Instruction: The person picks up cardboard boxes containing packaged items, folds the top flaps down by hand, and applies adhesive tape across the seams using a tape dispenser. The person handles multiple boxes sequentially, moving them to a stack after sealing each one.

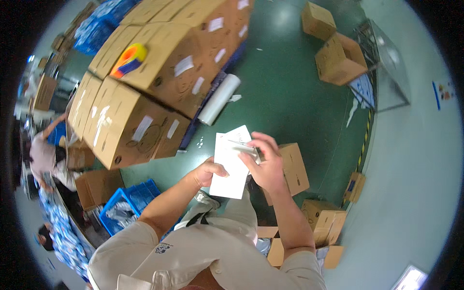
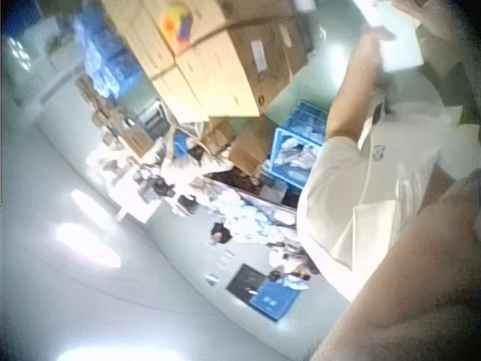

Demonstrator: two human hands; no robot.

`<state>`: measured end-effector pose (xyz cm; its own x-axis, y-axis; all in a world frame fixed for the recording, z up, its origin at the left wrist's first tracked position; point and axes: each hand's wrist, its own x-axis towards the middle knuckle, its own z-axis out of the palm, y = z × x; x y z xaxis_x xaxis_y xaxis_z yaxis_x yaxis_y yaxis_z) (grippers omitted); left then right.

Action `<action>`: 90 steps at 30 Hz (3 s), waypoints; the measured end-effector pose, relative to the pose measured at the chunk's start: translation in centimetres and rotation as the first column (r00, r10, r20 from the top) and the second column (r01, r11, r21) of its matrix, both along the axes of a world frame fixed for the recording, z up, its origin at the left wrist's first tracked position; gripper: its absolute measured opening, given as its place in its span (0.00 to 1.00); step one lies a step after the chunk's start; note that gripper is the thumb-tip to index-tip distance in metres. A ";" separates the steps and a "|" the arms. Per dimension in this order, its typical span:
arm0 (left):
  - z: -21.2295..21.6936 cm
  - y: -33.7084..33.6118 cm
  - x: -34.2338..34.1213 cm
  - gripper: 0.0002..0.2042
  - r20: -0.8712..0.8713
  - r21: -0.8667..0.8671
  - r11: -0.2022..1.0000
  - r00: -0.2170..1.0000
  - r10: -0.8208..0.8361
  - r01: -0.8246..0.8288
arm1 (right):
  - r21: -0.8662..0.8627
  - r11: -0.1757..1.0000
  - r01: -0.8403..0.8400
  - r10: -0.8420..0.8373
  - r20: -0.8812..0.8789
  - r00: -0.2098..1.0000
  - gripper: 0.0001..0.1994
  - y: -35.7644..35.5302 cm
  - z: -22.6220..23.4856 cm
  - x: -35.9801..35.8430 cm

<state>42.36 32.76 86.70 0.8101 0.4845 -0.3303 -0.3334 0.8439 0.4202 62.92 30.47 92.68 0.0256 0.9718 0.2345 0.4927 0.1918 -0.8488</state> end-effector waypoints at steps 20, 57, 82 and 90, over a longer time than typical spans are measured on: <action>2.2 -12.9 -27.8 0.29 0.009 -0.080 0.673 0.674 0.738 -0.735 | -0.016 0.930 -0.366 0.191 -0.832 0.521 0.12 -5.3 2.0 -28.4; 3.8 -26.4 -46.7 0.26 -0.176 0.224 0.061 0.021 0.984 -0.973 | -0.476 0.084 -0.875 0.643 -0.645 0.412 0.23 -11.5 1.0 -48.7; 2.7 -19.4 -70.4 0.28 -0.275 0.196 -0.211 -0.260 0.926 -0.958 | -0.438 0.079 -0.896 0.902 -0.351 0.251 0.05 0.0 -0.9 -77.0; -2.6 -21.4 -77.5 0.30 -0.414 0.166 -0.316 -0.357 0.837 -0.934 | 0.015 0.252 -0.968 0.956 0.149 0.252 0.04 1.6 -3.2 -83.6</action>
